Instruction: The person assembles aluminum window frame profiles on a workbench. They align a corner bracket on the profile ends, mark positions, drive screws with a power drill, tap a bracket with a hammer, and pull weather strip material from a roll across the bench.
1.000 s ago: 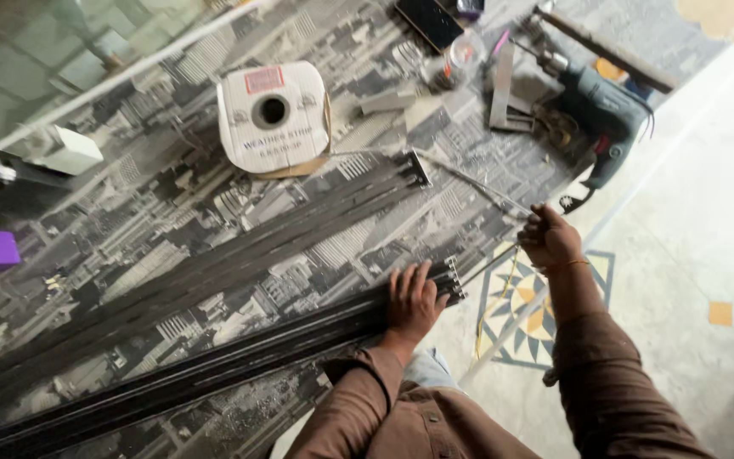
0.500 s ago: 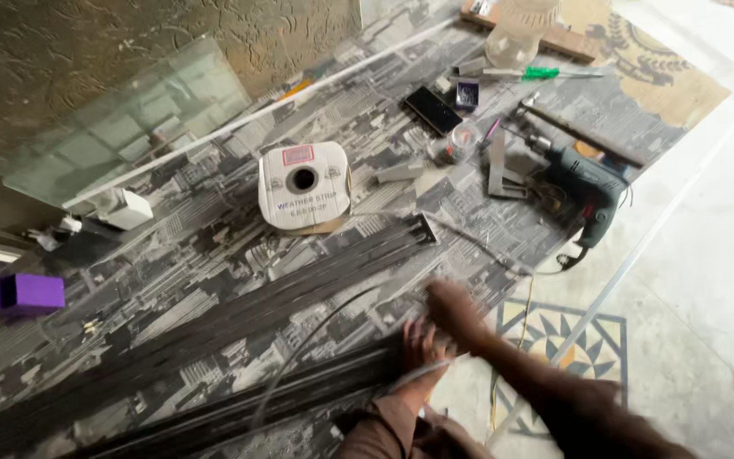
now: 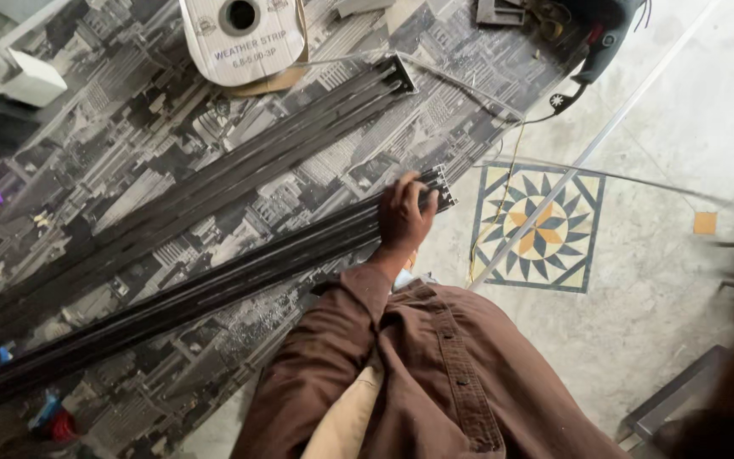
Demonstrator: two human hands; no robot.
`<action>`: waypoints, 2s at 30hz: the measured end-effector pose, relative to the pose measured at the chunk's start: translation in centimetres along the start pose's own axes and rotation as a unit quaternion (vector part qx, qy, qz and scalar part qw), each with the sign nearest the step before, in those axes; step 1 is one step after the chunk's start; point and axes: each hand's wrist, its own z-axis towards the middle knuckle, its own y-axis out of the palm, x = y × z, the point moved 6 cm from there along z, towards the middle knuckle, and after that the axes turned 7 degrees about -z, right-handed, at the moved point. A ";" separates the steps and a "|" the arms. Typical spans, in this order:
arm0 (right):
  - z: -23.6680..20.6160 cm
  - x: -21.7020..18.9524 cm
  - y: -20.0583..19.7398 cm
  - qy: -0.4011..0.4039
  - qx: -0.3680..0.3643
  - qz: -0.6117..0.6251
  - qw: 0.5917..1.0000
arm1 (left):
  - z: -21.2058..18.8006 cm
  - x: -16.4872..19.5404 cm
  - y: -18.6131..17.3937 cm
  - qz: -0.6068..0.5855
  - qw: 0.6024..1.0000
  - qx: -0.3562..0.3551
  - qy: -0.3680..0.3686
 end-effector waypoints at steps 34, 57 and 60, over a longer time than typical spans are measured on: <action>-28.6 -14.2 25.8 0.314 -0.424 0.395 0.752 | -26.3 -2.9 -27.6 0.050 0.991 0.041 -0.114; -36.2 -25.9 23.1 -0.121 -0.466 0.056 0.875 | -18.6 -19.6 -39.7 0.365 0.895 -0.237 -0.096; -36.8 -21.3 23.3 -0.054 -0.481 0.032 0.874 | -18.8 -23.1 -39.3 0.399 0.824 -0.359 -0.180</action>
